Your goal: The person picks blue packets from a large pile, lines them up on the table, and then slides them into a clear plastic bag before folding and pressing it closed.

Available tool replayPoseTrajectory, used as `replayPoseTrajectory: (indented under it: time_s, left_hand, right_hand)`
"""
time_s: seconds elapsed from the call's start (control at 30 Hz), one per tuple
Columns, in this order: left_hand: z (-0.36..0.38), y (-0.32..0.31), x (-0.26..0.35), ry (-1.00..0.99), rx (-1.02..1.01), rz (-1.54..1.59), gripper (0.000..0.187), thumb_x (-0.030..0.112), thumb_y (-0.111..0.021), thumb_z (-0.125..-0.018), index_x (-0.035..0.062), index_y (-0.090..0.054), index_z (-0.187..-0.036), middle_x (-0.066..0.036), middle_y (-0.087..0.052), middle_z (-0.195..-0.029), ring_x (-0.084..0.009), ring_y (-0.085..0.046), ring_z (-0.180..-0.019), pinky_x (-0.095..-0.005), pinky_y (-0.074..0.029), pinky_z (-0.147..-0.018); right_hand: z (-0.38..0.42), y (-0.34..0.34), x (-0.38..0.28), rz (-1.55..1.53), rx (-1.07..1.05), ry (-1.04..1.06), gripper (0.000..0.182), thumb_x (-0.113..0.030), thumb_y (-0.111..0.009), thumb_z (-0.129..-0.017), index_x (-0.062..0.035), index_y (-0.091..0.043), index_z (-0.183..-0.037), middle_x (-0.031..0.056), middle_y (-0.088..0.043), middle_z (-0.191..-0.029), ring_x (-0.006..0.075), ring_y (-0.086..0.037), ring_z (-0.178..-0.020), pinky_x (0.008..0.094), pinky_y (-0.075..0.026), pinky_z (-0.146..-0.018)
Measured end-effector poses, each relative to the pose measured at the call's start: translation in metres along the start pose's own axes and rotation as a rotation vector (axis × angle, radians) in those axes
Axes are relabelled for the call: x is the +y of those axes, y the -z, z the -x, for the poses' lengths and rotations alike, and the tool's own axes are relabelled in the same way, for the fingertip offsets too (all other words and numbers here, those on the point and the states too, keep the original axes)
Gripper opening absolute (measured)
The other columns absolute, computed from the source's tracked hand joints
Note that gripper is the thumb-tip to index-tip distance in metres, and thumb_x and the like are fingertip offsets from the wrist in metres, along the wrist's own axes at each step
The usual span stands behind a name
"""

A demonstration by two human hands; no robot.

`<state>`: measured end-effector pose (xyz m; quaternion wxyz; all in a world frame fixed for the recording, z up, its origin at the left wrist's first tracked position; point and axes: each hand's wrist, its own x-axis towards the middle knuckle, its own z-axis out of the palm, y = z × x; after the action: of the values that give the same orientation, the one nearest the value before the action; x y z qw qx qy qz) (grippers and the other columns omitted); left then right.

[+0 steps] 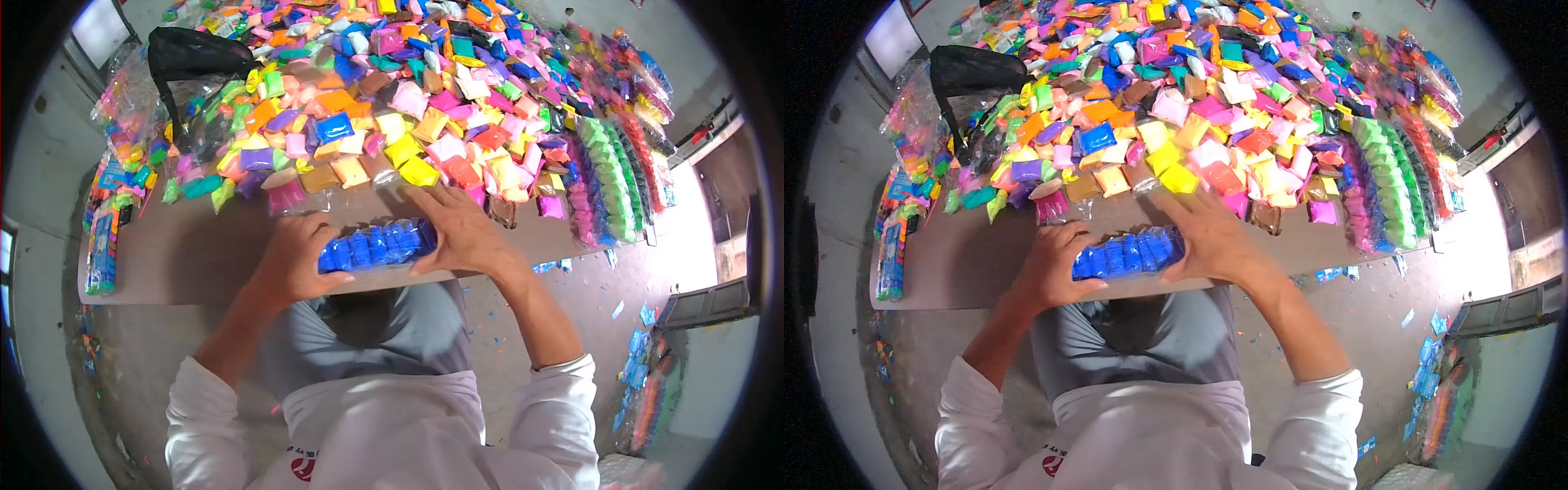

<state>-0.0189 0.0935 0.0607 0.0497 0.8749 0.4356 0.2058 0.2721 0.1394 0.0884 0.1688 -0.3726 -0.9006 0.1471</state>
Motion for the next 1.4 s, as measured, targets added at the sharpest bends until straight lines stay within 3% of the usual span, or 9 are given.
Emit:
replayPoseTrajectory:
  time_s: [0.4, 0.5, 0.63, 0.77, 0.83, 0.9, 1.07, 1.27, 1.4]
  left_hand:
    - [0.002, -0.016, 0.005, 0.19, -0.08, 0.06, 0.065, 0.036, -0.084, -0.065, 0.0013, -0.059, -0.114, -0.017, -0.058, -0.118, -0.0345, -0.054, -0.11, -0.0435, -0.041, -0.097]
    - [0.003, -0.017, 0.005, 0.195, -0.076, 0.08, 0.063, 0.035, -0.083, -0.066, 0.0014, -0.059, -0.113, -0.016, -0.059, -0.116, -0.0345, -0.054, -0.109, -0.0431, -0.041, -0.097]
    - [0.009, -0.012, 0.004, 0.137, -0.001, 0.093, 0.06, 0.032, -0.082, -0.067, 0.0022, -0.06, -0.113, -0.016, -0.057, -0.119, -0.035, -0.054, -0.11, -0.0433, -0.041, -0.097]
    - [0.011, -0.002, 0.003, 0.118, 0.018, 0.072, 0.056, 0.029, -0.08, -0.07, 0.0029, -0.059, -0.115, -0.016, -0.055, -0.123, -0.0352, -0.053, -0.111, -0.0437, -0.04, -0.099]
    - [0.011, -0.002, 0.002, 0.106, 0.087, 0.087, 0.053, 0.028, -0.079, -0.073, 0.0027, -0.059, -0.115, -0.016, -0.055, -0.122, -0.0355, -0.053, -0.111, -0.0438, -0.04, -0.1]
    - [0.013, -0.002, -0.002, 0.104, 0.153, 0.091, 0.049, 0.026, -0.077, -0.075, 0.0026, -0.059, -0.115, -0.017, -0.055, -0.122, -0.0359, -0.053, -0.111, -0.0439, -0.04, -0.1]
    - [0.026, 0.006, -0.023, 0.334, 0.426, 0.282, 0.031, 0.029, -0.052, -0.1, 0.0012, -0.06, -0.113, -0.013, -0.062, -0.109, -0.0243, -0.059, -0.098, -0.037, -0.045, -0.091]
    - [0.087, -0.032, -0.067, 0.767, 0.392, 0.716, 0.045, 0.041, -0.04, -0.105, 0.0019, -0.064, -0.104, -0.005, -0.066, -0.092, -0.0114, -0.059, -0.08, -0.028, -0.045, -0.076]
    - [0.086, -0.039, -0.049, 0.711, 0.487, 0.669, 0.049, 0.045, -0.04, -0.104, 0.0025, -0.065, -0.099, -0.004, -0.066, -0.09, -0.0094, -0.058, -0.078, -0.027, -0.045, -0.073]
  right_hand:
    - [0.02, -0.034, 0.042, -0.011, 0.012, 0.096, 0.101, -0.042, -0.089, -0.052, -0.0045, -0.047, -0.136, 0.0213, -0.058, -0.115, 0.0405, -0.056, -0.109, 0.0484, -0.043, -0.097]
    - [0.02, -0.002, 0.028, -0.12, 0.044, 0.005, 0.094, -0.04, -0.089, -0.059, -0.0029, -0.048, -0.136, 0.0189, -0.06, -0.121, 0.0336, -0.058, -0.111, 0.0442, -0.044, -0.098]
    - [0.048, 0.037, 0.063, -0.606, 0.406, -0.23, 0.08, -0.028, -0.088, -0.068, -0.0059, -0.052, -0.136, 0.0088, -0.061, -0.127, 0.0181, -0.059, -0.107, 0.0335, -0.048, -0.092]
    - [0.063, 0.053, 0.072, -0.721, 0.408, -0.342, 0.065, -0.018, -0.084, -0.074, -0.0034, -0.056, -0.131, 0.0055, -0.065, -0.118, 0.014, -0.059, -0.102, 0.0296, -0.048, -0.09]
    - [0.058, 0.048, 0.065, -0.618, 0.211, -0.426, 0.052, -0.013, -0.08, -0.079, -0.002, -0.06, -0.125, 0.0018, -0.067, -0.11, 0.0109, -0.058, -0.099, 0.0268, -0.047, -0.089]
    - [0.051, 0.038, 0.047, -0.615, 0.172, -0.432, 0.06, -0.017, -0.083, -0.074, -0.0028, -0.059, -0.126, 0.006, -0.065, -0.116, 0.0171, -0.06, -0.104, 0.0317, -0.048, -0.091]
    - [0.014, 0.003, 0.011, -0.079, 0.119, 0.029, 0.099, -0.035, -0.09, -0.056, -0.0022, -0.045, -0.139, 0.0199, -0.052, -0.135, 0.037, -0.05, -0.124, 0.0471, -0.038, -0.106]
    - [-0.03, -0.041, -0.034, 0.067, -0.01, 0.132, 0.097, -0.043, -0.085, -0.057, -0.0031, -0.046, -0.137, 0.0179, -0.055, -0.128, 0.0363, -0.05, -0.12, 0.0486, -0.035, -0.105]
    - [-0.038, -0.061, -0.027, 0.177, -0.166, 0.131, 0.093, -0.042, -0.085, -0.057, -0.0043, -0.049, -0.134, 0.0157, -0.057, -0.124, 0.0341, -0.053, -0.115, 0.0472, -0.038, -0.101]
